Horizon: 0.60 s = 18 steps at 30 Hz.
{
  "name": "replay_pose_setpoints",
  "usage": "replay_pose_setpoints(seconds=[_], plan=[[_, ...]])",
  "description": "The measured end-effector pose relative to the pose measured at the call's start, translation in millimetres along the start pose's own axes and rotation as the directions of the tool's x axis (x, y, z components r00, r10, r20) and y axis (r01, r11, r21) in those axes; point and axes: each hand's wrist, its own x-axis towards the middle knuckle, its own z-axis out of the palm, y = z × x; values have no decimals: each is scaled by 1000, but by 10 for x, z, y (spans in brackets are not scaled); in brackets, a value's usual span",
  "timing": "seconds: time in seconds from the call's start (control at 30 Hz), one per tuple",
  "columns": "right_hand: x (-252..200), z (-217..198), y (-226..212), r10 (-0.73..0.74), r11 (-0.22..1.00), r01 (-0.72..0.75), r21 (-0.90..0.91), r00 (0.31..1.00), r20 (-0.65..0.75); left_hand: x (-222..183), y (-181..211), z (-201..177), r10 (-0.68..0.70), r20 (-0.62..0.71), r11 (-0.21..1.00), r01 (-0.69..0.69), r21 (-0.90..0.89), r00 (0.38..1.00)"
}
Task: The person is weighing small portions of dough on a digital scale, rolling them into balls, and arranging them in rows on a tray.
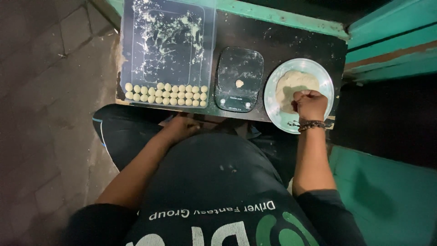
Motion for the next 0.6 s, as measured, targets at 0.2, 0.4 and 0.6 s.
replay_pose_setpoints(seconds=[0.2,0.4,0.6], plan=[[-168,467,-248,-184,978,199,-53,959,214,-51,61,-2,15,-14,1000,-15,1,1000],[-116,1160,-140,-333,871,438,-224,860,386,40,-166,75,77,-31,997,-77,5,997],[77,1450,117,-373,781,504,-369,850,372,42,-168,36,61,-42,998,-60,35,997]])
